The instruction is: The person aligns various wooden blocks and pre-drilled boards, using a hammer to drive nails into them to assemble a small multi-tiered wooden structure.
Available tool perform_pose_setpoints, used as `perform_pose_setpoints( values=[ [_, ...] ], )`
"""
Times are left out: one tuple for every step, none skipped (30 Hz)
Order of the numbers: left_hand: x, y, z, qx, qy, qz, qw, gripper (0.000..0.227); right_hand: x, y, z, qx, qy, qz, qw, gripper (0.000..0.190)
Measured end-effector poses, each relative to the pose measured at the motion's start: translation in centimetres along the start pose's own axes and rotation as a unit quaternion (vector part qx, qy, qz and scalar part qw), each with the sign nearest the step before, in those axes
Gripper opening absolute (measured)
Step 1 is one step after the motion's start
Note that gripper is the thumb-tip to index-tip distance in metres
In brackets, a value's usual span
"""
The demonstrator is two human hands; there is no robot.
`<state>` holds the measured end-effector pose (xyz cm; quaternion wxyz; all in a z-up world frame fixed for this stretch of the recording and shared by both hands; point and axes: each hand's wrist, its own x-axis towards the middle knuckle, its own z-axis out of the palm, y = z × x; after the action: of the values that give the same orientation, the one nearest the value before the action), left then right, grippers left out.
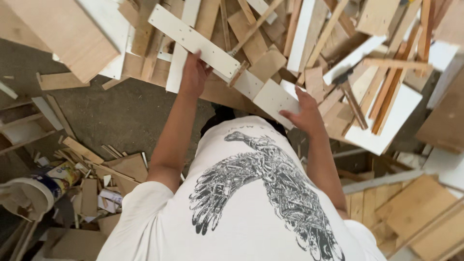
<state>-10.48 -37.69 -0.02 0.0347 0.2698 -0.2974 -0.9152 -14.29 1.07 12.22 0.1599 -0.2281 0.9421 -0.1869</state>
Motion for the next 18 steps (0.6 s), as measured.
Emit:
perform_pose_setpoints(
  values=[
    [0.4, 0.2, 0.4, 0.008, -0.005, 0.01, 1.0, 0.042, -0.3, -0.7, 0.3, -0.017, -0.003, 0.013, 1.0, 0.105],
    [0.6, 0.5, 0.7, 0.017, -0.009, 0.021, 1.0, 0.039, -0.7, -1.5, 1.0, -0.034, -0.007, 0.025, 0.999, 0.112],
    [0.4, 0.8, 1.0, 0.026, -0.013, 0.031, 0.999, 0.037, -1.1, -2.2, 1.5, -0.05, -0.011, 0.037, 0.998, 0.119],
    [0.0, 0.9, 1.6, 0.031, -0.018, 0.037, 0.999, 0.036, -1.5, -2.5, 1.7, -0.061, -0.013, 0.035, 0.997, 0.119],
    [-0.3, 1.1, 2.3, 0.038, -0.023, 0.044, 0.998, 0.035, -1.6, -2.7, 2.0, -0.071, -0.015, 0.033, 0.997, 0.119],
    [-0.7, 1.5, 3.1, 0.045, -0.027, 0.05, 0.997, 0.035, -1.7, -2.9, 2.2, -0.08, -0.017, 0.03, 0.996, 0.119],
    [-1.1, 1.9, 4.0, 0.064, -0.04, 0.059, 0.995, 0.035, -1.9, -3.0, 2.3, -0.063, -0.01, 0.043, 0.997, 0.118],
    [-1.4, 2.4, 5.0, 0.083, -0.053, 0.068, 0.993, 0.035, -2.0, -3.1, 2.5, -0.046, -0.004, 0.056, 0.997, 0.117],
    [-2.1, 2.5, 5.9, 0.101, -0.066, 0.073, 0.99, 0.036, -2.4, -3.1, 2.6, -0.029, 0.001, 0.072, 0.997, 0.116],
    [-2.9, 2.8, 6.7, 0.128, -0.089, 0.093, 0.983, 0.036, -2.7, -3.1, 2.6, -0.008, -0.004, 0.084, 0.996, 0.118],
    [-3.4, 3.4, 7.7, 0.155, -0.114, 0.119, 0.974, 0.037, -2.6, -3.1, 2.5, 0.014, -0.004, 0.091, 0.996, 0.119],
    [-4.1, 4.0, 8.7, 0.181, -0.14, 0.144, 0.963, 0.038, -2.6, -3.0, 2.3, 0.036, -0.004, 0.097, 0.995, 0.121],
    [-4.9, 4.7, 9.7, 0.204, -0.165, 0.175, 0.949, 0.036, -2.6, -3.0, 2.2, 0.058, 0.001, 0.095, 0.994, 0.121],
    [-6.0, 5.4, 10.7, 0.226, -0.19, 0.206, 0.933, 0.033, -2.8, -2.9, 2.1, 0.08, 0.006, 0.092, 0.993, 0.121],
    [-6.9, 6.1, 11.7, 0.248, -0.212, 0.238, 0.915, 0.031, -2.7, -2.6, 2.3, 0.103, 0.011, 0.086, 0.991, 0.121],
    [-7.7, 6.7, 12.8, 0.273, -0.211, 0.242, 0.907, 0.032, -2.4, -2.2, 2.5, 0.134, 0.009, 0.063, 0.989, 0.12],
    [-8.4, 7.1, 13.8, 0.298, -0.207, 0.246, 0.899, 0.032, -1.9, -1.6, 3.1, 0.166, 0.008, 0.038, 0.985, 0.12],
    [-9.0, 7.0, 14.7, 0.323, -0.204, 0.251, 0.889, 0.032, -1.4, -0.9, 3.8, 0.198, 0.006, 0.012, 0.98, 0.119]
  ],
)
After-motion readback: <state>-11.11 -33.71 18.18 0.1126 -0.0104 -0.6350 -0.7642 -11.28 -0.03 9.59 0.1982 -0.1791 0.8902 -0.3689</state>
